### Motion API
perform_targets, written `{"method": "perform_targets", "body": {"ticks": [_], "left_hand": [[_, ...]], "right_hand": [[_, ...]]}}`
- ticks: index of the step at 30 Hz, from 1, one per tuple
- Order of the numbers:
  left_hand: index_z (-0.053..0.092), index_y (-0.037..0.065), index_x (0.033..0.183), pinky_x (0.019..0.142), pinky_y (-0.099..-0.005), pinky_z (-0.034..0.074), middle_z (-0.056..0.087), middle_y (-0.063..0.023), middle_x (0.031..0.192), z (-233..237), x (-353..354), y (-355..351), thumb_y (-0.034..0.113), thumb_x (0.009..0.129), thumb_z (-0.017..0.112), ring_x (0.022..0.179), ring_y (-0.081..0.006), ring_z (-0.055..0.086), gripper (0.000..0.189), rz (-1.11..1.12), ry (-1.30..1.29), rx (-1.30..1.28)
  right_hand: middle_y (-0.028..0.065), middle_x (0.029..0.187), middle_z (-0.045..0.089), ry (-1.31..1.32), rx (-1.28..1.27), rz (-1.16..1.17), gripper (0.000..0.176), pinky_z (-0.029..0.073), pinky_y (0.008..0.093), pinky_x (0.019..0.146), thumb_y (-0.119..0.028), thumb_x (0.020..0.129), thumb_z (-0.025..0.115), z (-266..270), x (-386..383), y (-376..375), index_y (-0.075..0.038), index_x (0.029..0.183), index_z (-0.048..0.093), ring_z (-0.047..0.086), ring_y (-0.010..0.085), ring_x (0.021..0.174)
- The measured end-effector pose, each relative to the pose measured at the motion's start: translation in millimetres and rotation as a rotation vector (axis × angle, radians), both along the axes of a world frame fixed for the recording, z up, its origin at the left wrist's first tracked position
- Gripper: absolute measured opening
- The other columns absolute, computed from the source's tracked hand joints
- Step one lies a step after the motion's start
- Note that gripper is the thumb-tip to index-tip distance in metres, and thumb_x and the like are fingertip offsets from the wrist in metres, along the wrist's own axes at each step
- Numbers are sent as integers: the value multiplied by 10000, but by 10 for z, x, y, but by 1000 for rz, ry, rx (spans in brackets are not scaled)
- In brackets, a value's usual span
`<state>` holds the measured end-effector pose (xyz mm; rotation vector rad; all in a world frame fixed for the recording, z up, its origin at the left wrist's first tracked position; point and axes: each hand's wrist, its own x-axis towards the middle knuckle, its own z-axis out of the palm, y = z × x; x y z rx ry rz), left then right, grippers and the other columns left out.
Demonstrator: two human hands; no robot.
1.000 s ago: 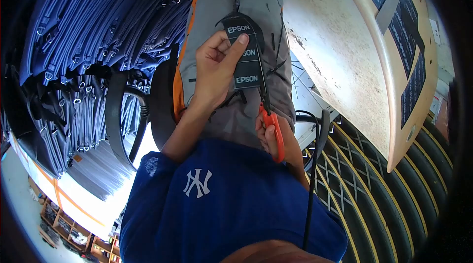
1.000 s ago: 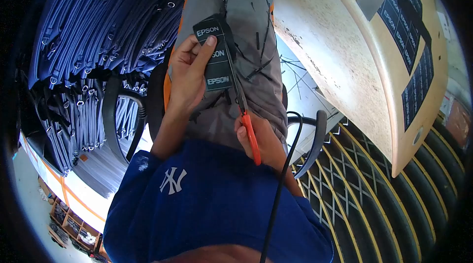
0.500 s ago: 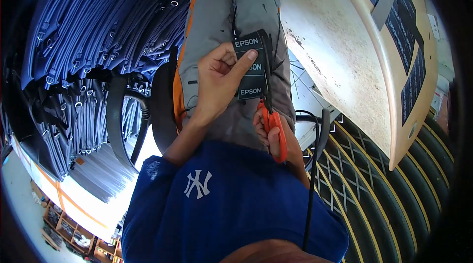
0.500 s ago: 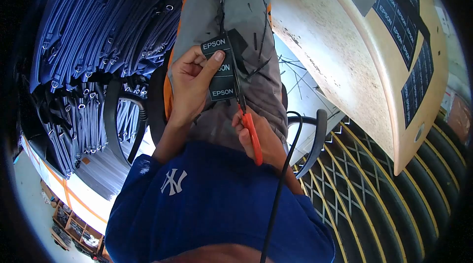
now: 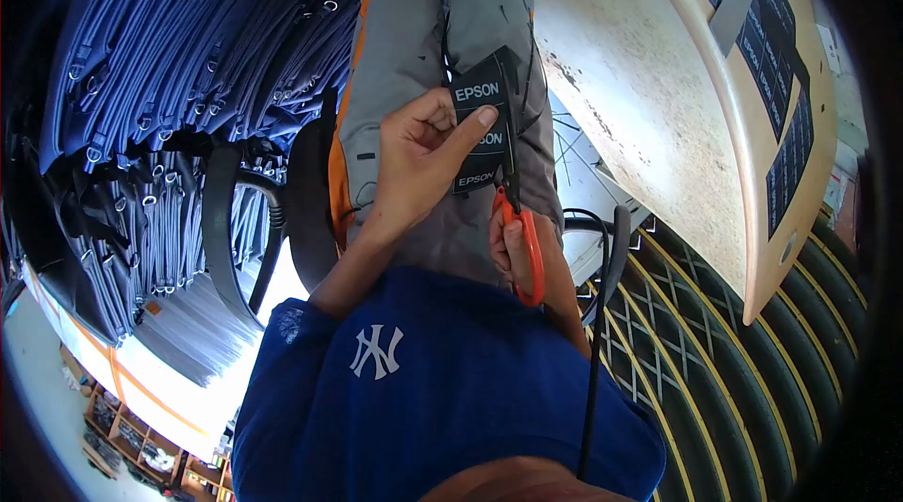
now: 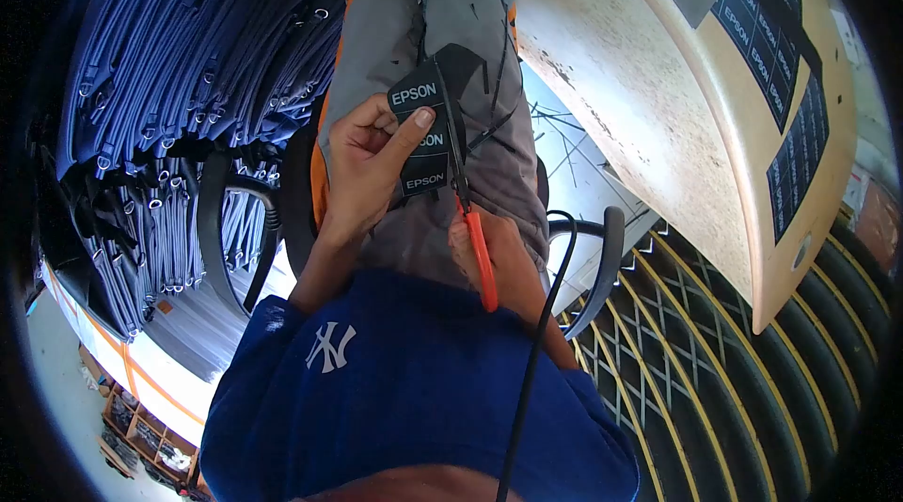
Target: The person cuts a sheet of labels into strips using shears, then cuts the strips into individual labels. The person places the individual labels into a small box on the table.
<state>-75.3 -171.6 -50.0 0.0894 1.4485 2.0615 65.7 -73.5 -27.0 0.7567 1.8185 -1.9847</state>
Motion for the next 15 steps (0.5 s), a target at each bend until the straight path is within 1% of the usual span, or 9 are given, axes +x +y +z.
{"method": "perform_targets", "body": {"ticks": [5,8,9,10,11,13,14,15], "left_hand": [[611,-20,863,573,-156,409,614,10,734,4,-23,-7,67,865,640,651,3,521,92,-9,-1,-8],[612,-17,866,577,-160,408,608,15,733,91,-98,13,88,875,633,650,2,516,107,0,-67,-2],[612,-15,868,577,-162,405,601,19,727,85,-142,28,94,879,628,647,2,511,111,44,-118,21],[613,-13,870,576,-165,401,595,24,720,78,-174,38,100,884,624,643,2,506,115,89,-168,44],[613,-13,870,576,-165,401,595,24,720,75,-183,50,100,884,624,643,2,506,115,90,-166,44],[623,-4,860,553,-158,365,574,38,703,67,-192,83,97,881,628,626,9,475,103,139,-88,24],[623,-4,860,553,-158,365,574,38,703,33,-187,80,97,881,628,626,9,475,103,138,-86,26],[628,0,849,545,-155,347,567,42,697,-19,-168,72,95,878,632,620,13,462,100,137,-14,12]], "right_hand": [[-5,457,395,-16,13,-4,680,303,222,345,-690,849,366,21,5,11,-33,694,451,398,80,365],[-4,464,406,-6,27,30,676,313,219,349,-685,852,367,35,17,37,-34,689,450,406,79,365],[-4,464,406,-5,27,32,676,313,219,349,-685,852,367,21,42,61,-34,689,450,406,79,365],[6,494,433,39,36,76,522,332,249,405,-515,903,412,-10,78,94,-33,707,466,431,96,413],[16,524,460,83,46,120,387,351,279,460,-344,953,457,-24,96,108,-32,726,482,456,114,460],[23,538,458,88,64,117,391,351,286,475,-369,942,464,-9,93,91,-34,742,487,450,121,476],[30,551,457,89,80,112,397,351,293,490,-393,931,471,-3,90,81,-36,759,491,445,128,493],[30,551,457,90,82,110,397,351,293,490,-393,931,471,-9,94,74,-36,759,491,445,128,493]]}}
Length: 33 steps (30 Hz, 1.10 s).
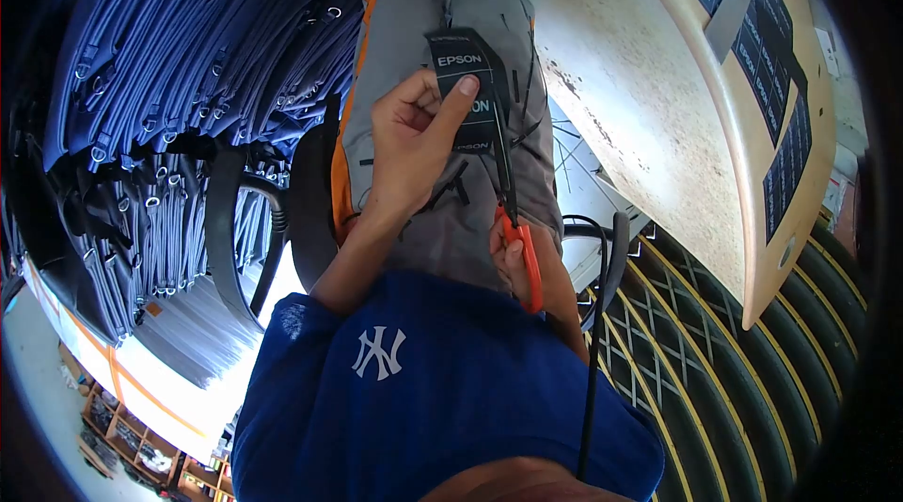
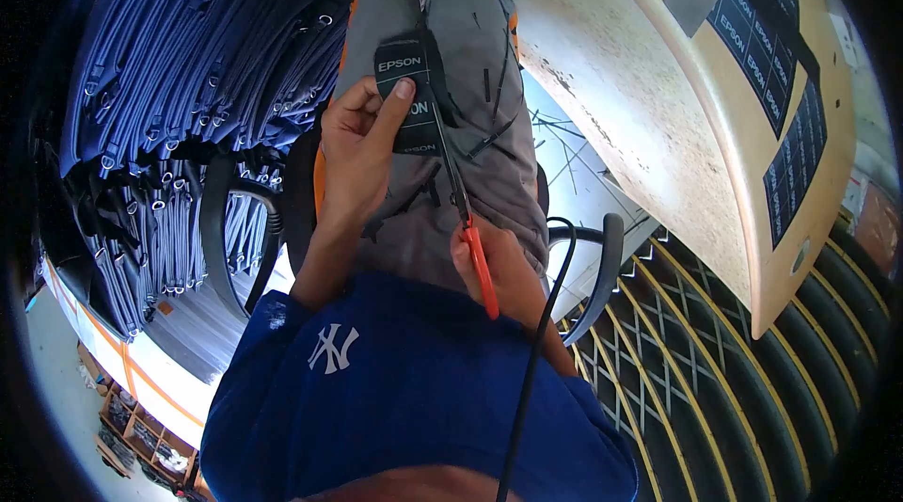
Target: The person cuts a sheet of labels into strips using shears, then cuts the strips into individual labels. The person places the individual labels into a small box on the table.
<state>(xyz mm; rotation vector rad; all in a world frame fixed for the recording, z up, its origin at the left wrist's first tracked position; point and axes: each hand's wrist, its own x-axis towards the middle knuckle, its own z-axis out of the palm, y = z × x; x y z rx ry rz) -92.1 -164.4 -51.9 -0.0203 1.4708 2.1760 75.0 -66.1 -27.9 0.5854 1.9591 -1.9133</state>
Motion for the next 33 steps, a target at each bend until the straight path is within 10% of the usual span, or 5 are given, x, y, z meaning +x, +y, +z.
{"method": "perform_targets", "body": {"ticks": [8,33], "left_hand": [[630,3,822,505,-147,304,549,62,664,72,110,-2,88,874,638,582,26,427,100,-45,86,-59],[632,-25,898,576,-155,408,628,-1,774,210,60,25,82,886,615,657,-2,526,109,-67,44,50]], "right_hand": [[3,603,408,107,-150,-35,657,338,268,517,-678,838,381,-95,18,-50,-25,872,449,416,113,523],[1,454,391,-21,-31,-106,635,325,220,346,-654,867,377,15,-26,-36,-41,711,427,403,81,358]]}}
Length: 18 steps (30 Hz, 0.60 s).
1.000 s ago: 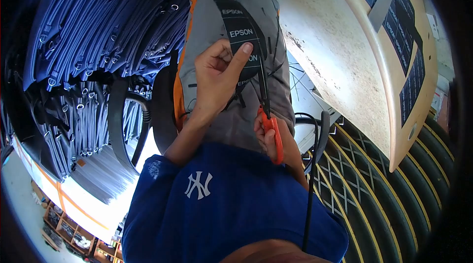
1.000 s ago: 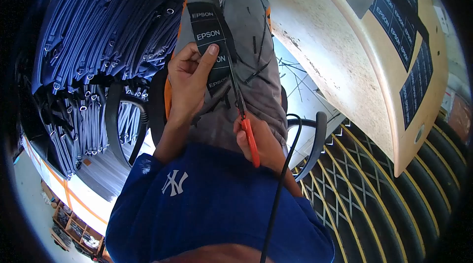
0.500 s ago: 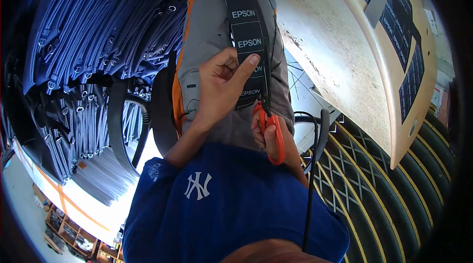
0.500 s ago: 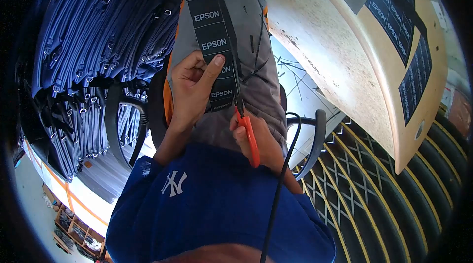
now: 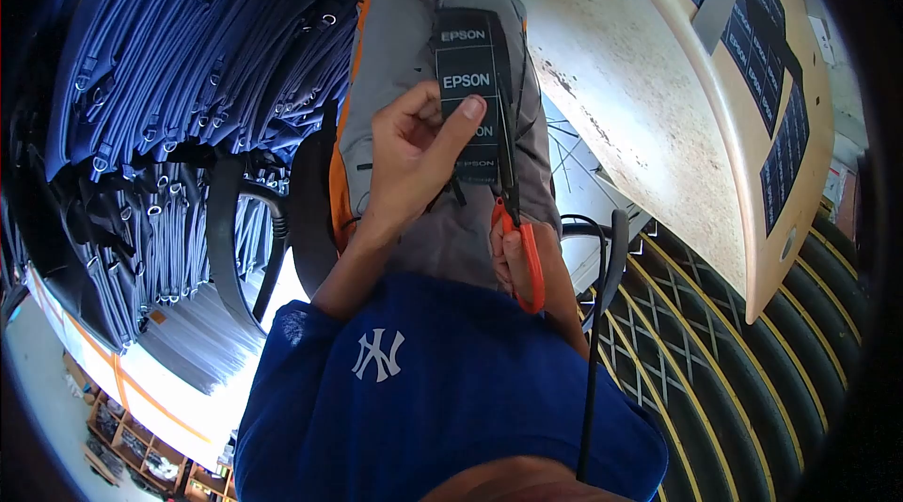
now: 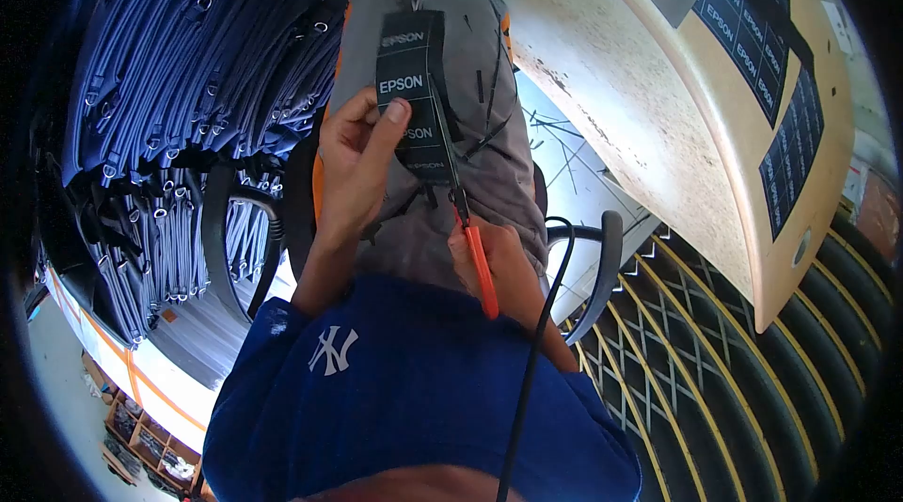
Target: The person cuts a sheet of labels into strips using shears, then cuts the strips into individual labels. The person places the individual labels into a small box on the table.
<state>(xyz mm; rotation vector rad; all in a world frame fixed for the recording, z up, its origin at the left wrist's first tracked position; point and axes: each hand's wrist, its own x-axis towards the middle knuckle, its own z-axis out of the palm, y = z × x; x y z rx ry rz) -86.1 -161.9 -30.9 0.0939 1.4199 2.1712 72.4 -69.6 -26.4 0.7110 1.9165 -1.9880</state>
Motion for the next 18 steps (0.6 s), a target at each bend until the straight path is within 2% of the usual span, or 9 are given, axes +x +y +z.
{"method": "perform_targets", "body": {"ticks": [2,3,9,11,12,14,18], "left_hand": [[631,-27,902,587,-158,412,633,-6,792,-3,-52,16,83,890,609,674,-5,532,113,14,-4,47],[630,-27,903,592,-158,410,632,-5,796,-15,-79,26,88,892,607,683,-6,531,118,21,-5,8],[629,-27,894,587,-155,401,629,2,794,-46,-67,64,82,888,614,689,-1,525,110,48,102,-29],[629,-27,889,579,-154,399,627,3,782,-27,-28,75,77,885,617,677,0,523,104,51,127,-31],[628,-26,882,571,-152,397,624,6,766,-2,-1,82,70,883,618,665,2,520,96,43,94,-22],[627,-25,875,563,-151,395,621,8,750,23,45,89,64,881,619,652,4,517,89,31,61,-11],[619,-17,840,549,-148,389,614,15,727,1,113,98,50,878,619,643,11,511,78,22,48,-29]], "right_hand": [[37,478,451,18,23,67,398,361,304,442,-371,938,465,14,1,39,-39,718,465,472,163,408],[37,478,451,22,23,70,398,361,304,442,-371,938,465,16,-3,38,-39,718,465,472,163,408],[27,530,422,125,23,51,404,341,294,475,-433,903,496,-21,16,-4,-47,788,462,431,156,453],[-22,619,356,97,-105,39,757,284,209,444,-772,748,430,-13,3,-25,-27,882,419,338,50,493],[-22,619,356,97,-103,36,757,284,209,444,-772,748,430,-38,10,-31,-27,882,419,338,50,493],[2,578,341,225,-95,36,579,301,284,496,-610,854,438,-128,30,-37,-35,916,412,340,121,492],[-3,583,331,244,-101,15,644,291,283,495,-667,835,405,-140,19,-54,-29,918,409,327,109,498]]}}
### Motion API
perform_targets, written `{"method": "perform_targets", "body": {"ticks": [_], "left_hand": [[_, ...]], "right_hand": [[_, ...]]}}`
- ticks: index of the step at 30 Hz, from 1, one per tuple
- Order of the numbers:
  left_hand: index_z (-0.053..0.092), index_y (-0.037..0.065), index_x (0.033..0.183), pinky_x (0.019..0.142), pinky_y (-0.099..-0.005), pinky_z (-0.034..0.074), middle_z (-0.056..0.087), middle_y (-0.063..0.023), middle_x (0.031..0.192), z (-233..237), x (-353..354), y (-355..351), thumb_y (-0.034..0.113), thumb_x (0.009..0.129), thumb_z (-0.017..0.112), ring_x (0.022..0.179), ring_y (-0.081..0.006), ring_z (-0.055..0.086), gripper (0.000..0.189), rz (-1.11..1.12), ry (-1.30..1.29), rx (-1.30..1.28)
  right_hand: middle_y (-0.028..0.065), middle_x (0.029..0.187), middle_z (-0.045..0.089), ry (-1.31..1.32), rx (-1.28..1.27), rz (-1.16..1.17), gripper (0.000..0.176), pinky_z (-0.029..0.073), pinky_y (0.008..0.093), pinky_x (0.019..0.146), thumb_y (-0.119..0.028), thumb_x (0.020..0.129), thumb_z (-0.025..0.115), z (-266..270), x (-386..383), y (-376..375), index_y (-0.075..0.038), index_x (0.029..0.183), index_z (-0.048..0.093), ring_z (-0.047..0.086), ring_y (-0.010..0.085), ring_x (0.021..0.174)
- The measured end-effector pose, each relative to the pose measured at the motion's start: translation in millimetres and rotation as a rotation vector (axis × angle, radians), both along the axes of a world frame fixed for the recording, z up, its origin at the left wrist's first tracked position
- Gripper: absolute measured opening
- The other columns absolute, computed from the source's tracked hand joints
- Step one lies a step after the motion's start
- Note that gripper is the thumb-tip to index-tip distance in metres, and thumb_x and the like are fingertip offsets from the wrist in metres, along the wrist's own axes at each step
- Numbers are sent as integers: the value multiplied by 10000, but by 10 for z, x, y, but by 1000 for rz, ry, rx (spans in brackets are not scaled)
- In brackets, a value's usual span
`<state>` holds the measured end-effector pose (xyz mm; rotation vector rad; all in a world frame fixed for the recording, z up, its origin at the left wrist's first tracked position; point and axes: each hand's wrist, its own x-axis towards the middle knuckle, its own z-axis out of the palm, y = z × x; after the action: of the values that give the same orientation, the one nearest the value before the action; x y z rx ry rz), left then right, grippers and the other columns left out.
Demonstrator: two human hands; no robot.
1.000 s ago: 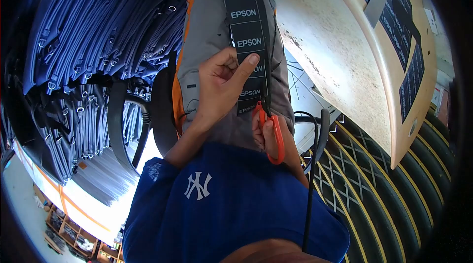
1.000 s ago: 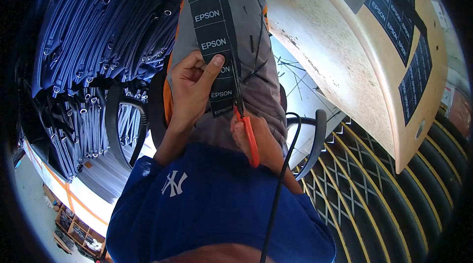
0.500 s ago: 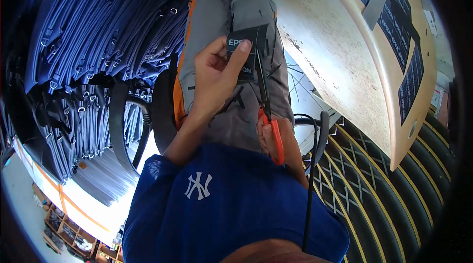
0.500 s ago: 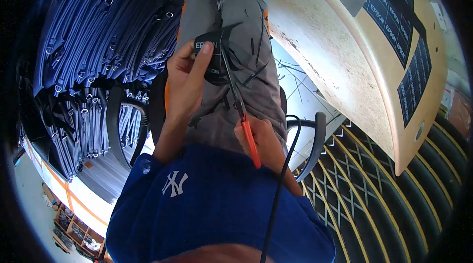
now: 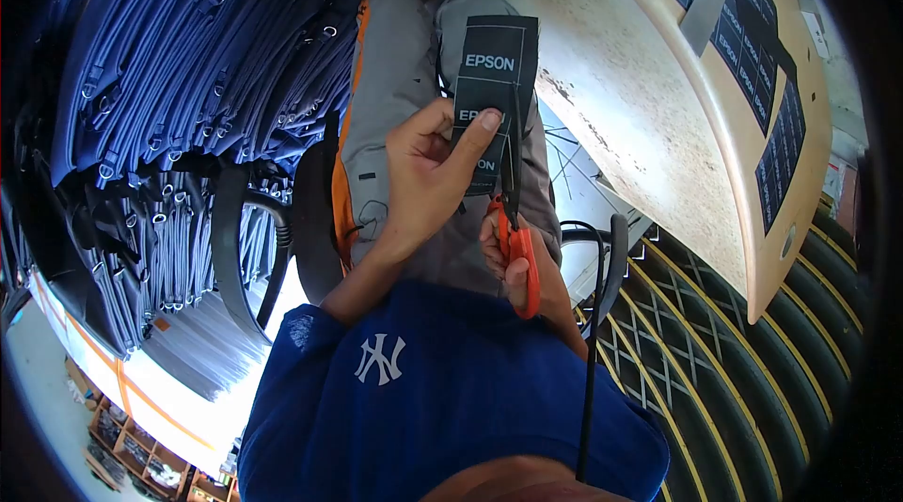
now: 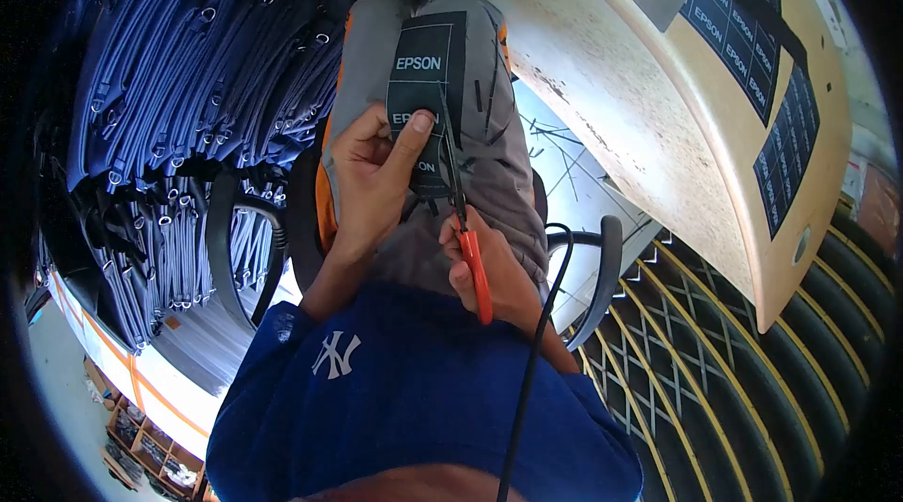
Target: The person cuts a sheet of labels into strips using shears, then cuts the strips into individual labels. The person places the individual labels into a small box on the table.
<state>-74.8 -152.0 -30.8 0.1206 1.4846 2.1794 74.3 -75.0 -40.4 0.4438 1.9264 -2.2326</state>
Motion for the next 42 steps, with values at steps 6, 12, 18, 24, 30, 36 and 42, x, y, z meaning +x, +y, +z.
{"method": "perform_targets", "body": {"ticks": [6,12,18,24,30,36,42], "left_hand": [[605,-11,804,546,-147,385,606,22,719,-39,86,4,49,876,622,643,18,500,95,-26,34,17],[601,-10,804,543,-143,379,598,27,711,10,100,15,54,880,619,640,22,488,101,-26,19,11],[604,-2,814,538,-142,377,600,29,716,-15,95,1,54,880,617,636,22,489,87,-48,4,1],[615,-9,848,556,-150,393,610,18,723,70,63,0,65,887,608,634,10,508,83,-33,-20,-14],[616,-22,870,601,-157,409,626,-6,770,122,-126,24,61,884,607,692,-9,537,84,42,62,2],[614,-26,870,594,-154,397,623,1,779,129,-198,43,52,880,613,691,-4,523,78,20,133,6],[608,-19,841,547,-141,346,586,32,733,168,-131,71,46,873,623,652,16,475,74,51,135,-30]], "right_hand": [[-23,679,328,-182,-130,-67,833,269,203,489,-825,672,453,103,-42,-14,-39,944,416,310,51,551],[-22,616,358,-170,-80,-93,760,286,208,453,-785,731,427,105,-68,-32,-37,865,428,345,52,506],[-17,542,368,-224,-81,-151,696,290,217,416,-740,787,413,204,-128,-50,-44,769,422,358,61,452],[-17,512,386,-236,20,-126,652,292,205,399,-700,816,427,182,-103,2,-53,731,420,362,62,415],[-18,517,396,-226,49,-86,643,307,201,408,-694,818,436,145,-53,51,-60,714,420,404,66,441],[50,545,427,-95,186,-37,423,338,322,475,-444,895,522,155,-44,72,-49,751,470,444,207,452],[-23,662,326,-75,9,-18,805,267,219,480,-804,710,439,107,-50,31,-26,915,416,315,60,537]]}}
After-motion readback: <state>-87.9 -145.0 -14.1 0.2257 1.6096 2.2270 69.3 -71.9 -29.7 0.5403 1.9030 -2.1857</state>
